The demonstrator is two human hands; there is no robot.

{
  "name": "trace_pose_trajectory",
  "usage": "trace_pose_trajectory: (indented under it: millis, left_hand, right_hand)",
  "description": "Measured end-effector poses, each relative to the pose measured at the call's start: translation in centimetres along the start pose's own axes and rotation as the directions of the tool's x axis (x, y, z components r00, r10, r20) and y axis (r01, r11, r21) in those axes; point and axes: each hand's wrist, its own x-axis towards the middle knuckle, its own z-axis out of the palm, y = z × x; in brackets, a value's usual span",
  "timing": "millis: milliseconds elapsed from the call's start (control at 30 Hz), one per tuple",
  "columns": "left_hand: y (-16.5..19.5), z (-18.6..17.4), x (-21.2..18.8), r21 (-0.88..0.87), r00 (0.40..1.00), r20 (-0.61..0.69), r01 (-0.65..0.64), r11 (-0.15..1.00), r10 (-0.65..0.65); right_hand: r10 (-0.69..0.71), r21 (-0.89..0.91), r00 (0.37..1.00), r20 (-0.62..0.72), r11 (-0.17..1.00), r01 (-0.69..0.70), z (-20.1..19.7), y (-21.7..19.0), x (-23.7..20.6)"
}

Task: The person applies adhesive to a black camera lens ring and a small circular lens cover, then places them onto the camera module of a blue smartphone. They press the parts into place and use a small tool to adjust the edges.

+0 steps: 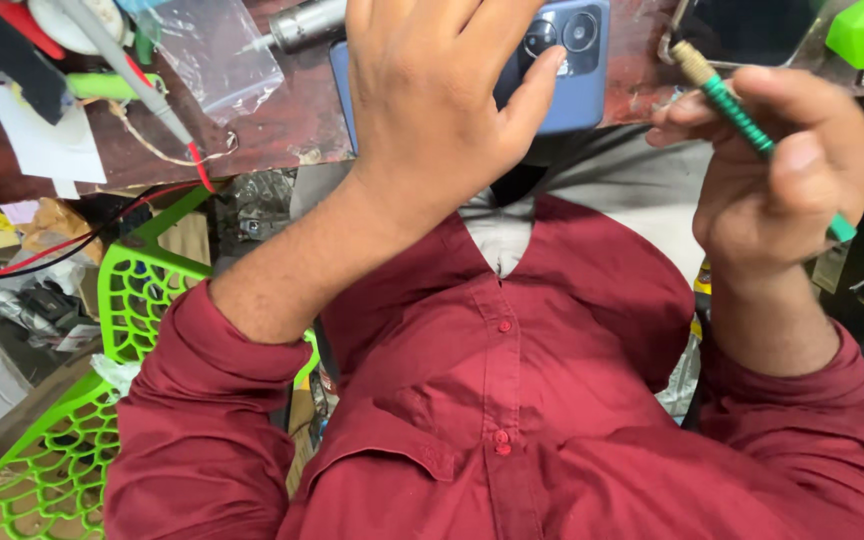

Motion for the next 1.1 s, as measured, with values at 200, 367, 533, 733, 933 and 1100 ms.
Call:
trace_pose_trajectory:
  millis: [200, 367, 533, 733, 933, 1100]
  left_hand:
    - [0.2, -0.1, 0.1, 0.015, 0.997, 0.045, 0.054, 0.998, -0.055]
    - [0.1, -0.4, 0.1, 0.035, 0.995, 0.085, 0.048, 0.998, -0.051]
    - [0.1, -0.7, -0.1, 0.074, 0.991, 0.121, 0.041, 0.996, -0.05]
    - [0.0, -0.7, -0.4, 0.086, 0.986, 0.152, 0.052, 0.995, -0.065]
    - [-0.1, -0.6, -0.6, 0.097, 0.987, 0.15, 0.045, 0.994, -0.059]
    - [-0.2, -0.4, -0.6, 0.113, 0.99, 0.133, 0.033, 0.993, -0.048]
  right_hand:
    - [0.073, -0.317, 0.993, 0.096, 0.948, -0.039, 0.9, -1.3, 0.6]
    - [0.088, -0.296, 0.983, 0.162, 0.955, -0.037, 0.7, -0.8, 0.9]
    - [0.023, -0.283, 0.989, 0.149, 0.959, 0.02, 0.6, -0.4, 1.1]
    - [0.091, -0.153, 0.996, -0.019, 0.984, -0.093, 0.9, 0.7, 0.7]
    - [0.102, -0.172, 0.995, 0.011, 0.98, -0.099, 0.8, 0.6, 0.4]
    - [0.114, -0.196, 0.993, 0.034, 0.975, -0.106, 0.7, 0.6, 0.4]
